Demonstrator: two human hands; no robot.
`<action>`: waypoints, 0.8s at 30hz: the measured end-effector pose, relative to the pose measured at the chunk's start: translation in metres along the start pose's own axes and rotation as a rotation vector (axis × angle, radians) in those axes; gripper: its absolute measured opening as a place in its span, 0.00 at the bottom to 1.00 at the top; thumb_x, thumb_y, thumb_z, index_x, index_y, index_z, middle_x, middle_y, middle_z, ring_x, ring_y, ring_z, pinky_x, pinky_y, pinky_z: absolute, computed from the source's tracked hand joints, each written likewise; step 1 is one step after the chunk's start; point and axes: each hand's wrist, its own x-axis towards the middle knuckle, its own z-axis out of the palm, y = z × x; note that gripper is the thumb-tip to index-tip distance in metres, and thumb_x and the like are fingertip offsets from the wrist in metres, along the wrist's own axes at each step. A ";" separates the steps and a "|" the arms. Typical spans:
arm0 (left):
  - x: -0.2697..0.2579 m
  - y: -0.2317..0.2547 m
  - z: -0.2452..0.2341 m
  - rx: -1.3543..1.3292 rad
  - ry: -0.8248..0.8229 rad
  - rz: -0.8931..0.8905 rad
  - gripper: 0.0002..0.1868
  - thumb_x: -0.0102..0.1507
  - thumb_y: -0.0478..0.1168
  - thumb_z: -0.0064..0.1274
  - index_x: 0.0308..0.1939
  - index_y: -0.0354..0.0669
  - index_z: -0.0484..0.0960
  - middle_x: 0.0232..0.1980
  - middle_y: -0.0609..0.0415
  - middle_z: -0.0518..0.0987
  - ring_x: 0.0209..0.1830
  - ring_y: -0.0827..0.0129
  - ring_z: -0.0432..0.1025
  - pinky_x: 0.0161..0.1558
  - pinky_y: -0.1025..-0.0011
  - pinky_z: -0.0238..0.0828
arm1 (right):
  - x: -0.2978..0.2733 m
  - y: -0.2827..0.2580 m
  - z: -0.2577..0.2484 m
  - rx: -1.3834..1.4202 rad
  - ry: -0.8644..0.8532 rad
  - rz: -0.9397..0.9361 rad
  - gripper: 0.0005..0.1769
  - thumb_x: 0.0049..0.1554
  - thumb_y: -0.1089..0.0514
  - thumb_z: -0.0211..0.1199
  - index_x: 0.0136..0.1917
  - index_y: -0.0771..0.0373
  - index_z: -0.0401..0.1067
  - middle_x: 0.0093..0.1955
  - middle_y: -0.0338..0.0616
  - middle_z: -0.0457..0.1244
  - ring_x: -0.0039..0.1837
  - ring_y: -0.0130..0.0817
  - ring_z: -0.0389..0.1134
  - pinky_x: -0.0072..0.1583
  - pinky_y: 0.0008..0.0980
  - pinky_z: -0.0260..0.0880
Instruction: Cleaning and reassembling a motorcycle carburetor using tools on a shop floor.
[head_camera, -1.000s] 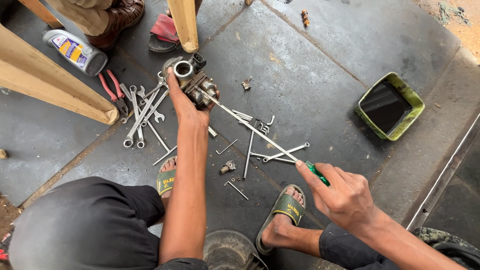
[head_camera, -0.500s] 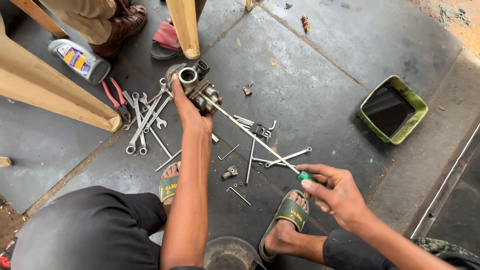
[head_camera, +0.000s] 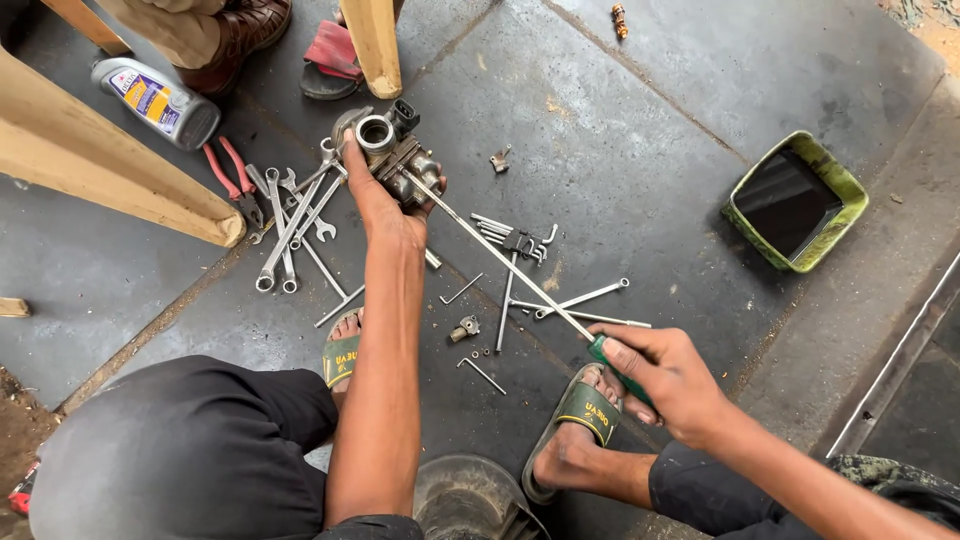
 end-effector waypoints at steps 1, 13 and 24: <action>0.000 0.001 0.000 0.003 -0.016 0.004 0.37 0.59 0.72 0.46 0.47 0.41 0.80 0.32 0.49 0.81 0.24 0.60 0.79 0.24 0.62 0.80 | 0.004 0.001 -0.002 0.318 -0.105 0.184 0.21 0.60 0.55 0.61 0.65 0.60 0.78 0.28 0.47 0.64 0.23 0.24 0.56 0.27 0.29 0.58; -0.032 -0.030 0.023 0.022 -0.271 -0.090 0.42 0.54 0.76 0.51 0.51 0.43 0.79 0.38 0.50 0.82 0.32 0.61 0.80 0.31 0.60 0.82 | 0.084 -0.017 -0.116 0.009 -0.031 0.129 0.23 0.50 0.44 0.68 0.48 0.65 0.71 0.28 0.40 0.61 0.27 0.27 0.59 0.28 0.26 0.60; -0.063 -0.071 0.043 0.014 -0.563 -0.102 0.50 0.61 0.82 0.42 0.62 0.39 0.76 0.47 0.52 0.81 0.38 0.69 0.75 0.35 0.70 0.75 | 0.163 -0.060 -0.008 -0.152 0.346 -0.356 0.48 0.34 0.28 0.81 0.52 0.64 0.67 0.40 0.37 0.66 0.40 0.27 0.66 0.42 0.31 0.70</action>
